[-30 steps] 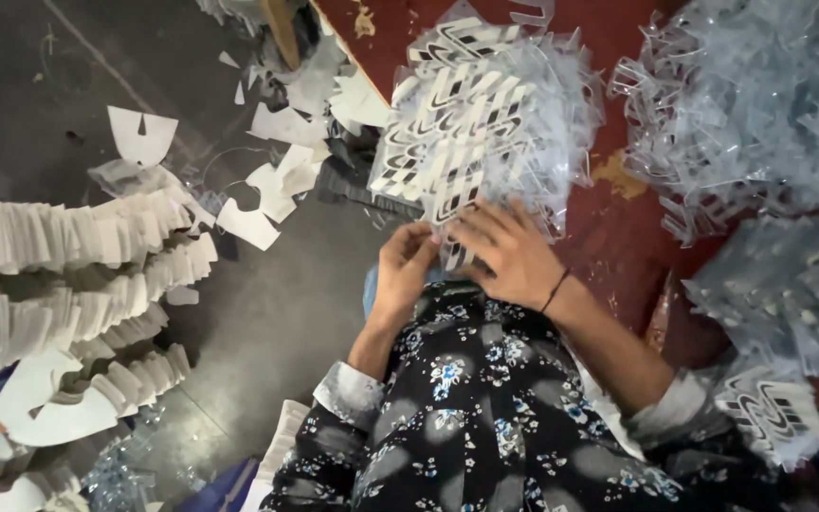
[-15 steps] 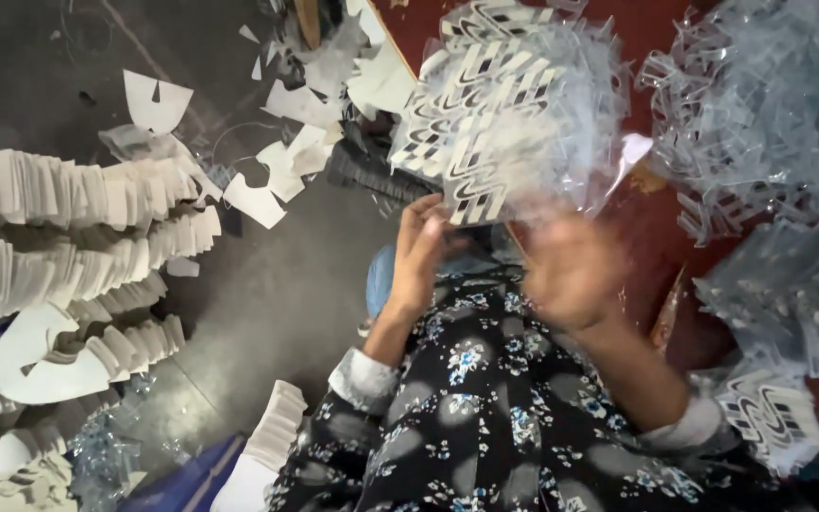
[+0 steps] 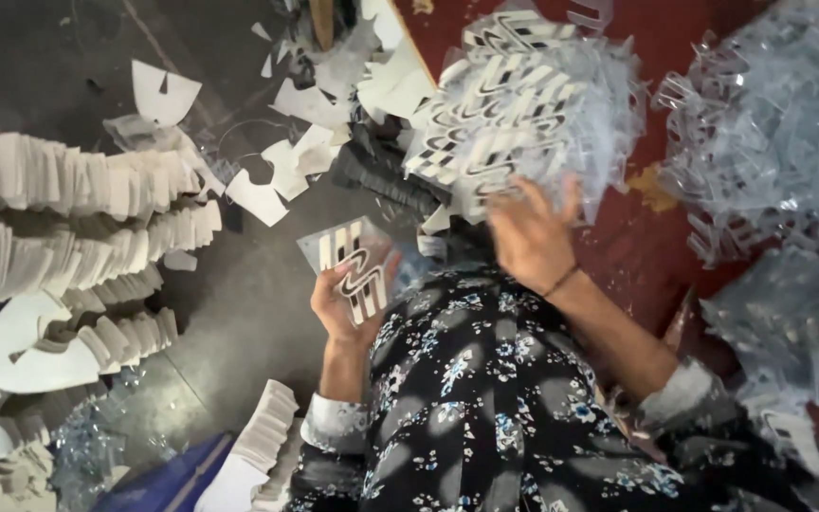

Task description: The person repeatedly picks up stacks of plastic-wrapped items, uses scissors to trim the excess plastic from the edges, and places the trimmed items into a larger bag. The process is repeated multiple times with different stacks of items.

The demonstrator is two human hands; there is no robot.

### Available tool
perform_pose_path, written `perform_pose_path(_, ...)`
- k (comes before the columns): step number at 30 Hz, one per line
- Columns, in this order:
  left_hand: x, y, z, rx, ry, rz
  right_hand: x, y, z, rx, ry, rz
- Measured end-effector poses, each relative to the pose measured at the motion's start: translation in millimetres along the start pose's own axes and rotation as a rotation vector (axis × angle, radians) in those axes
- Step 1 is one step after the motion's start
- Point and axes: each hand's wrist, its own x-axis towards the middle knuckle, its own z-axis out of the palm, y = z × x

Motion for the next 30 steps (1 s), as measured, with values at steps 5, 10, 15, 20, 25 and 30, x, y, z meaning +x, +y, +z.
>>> perform_pose_path(5, -3.9, -6.4, 30.7, -0.012, -0.148, -0.051, 8.9, 0.4, -31.9, 0.334, 0.506, 0.253)
perform_pose_path(10, 2.0, -20.7, 66.6, 0.025, -0.307, -0.202, 14.4, -52.3, -43.8, 0.449, 0.428, -0.147)
perform_pose_path(15, 2.1, -27.2, 75.9, -0.039, -0.372, -0.162, 30.8, -79.1, -57.0, 0.535, 0.000, -0.211)
perform_pose_path(20, -6.6, -16.1, 89.5, -0.177, -0.430, -0.195, 37.4, -71.4, -64.3, 0.474, 0.088, -0.034)
perform_pose_path(25, -9.7, -9.6, 87.1, -0.215, -0.372, -0.257, 15.1, -65.9, -44.8, 0.517, 0.105, 0.077)
perform_pose_path(30, -17.2, 4.1, 92.1, -0.236, -0.382, -0.268, -14.5, -40.3, -37.9, 1.266, 0.222, 0.743)
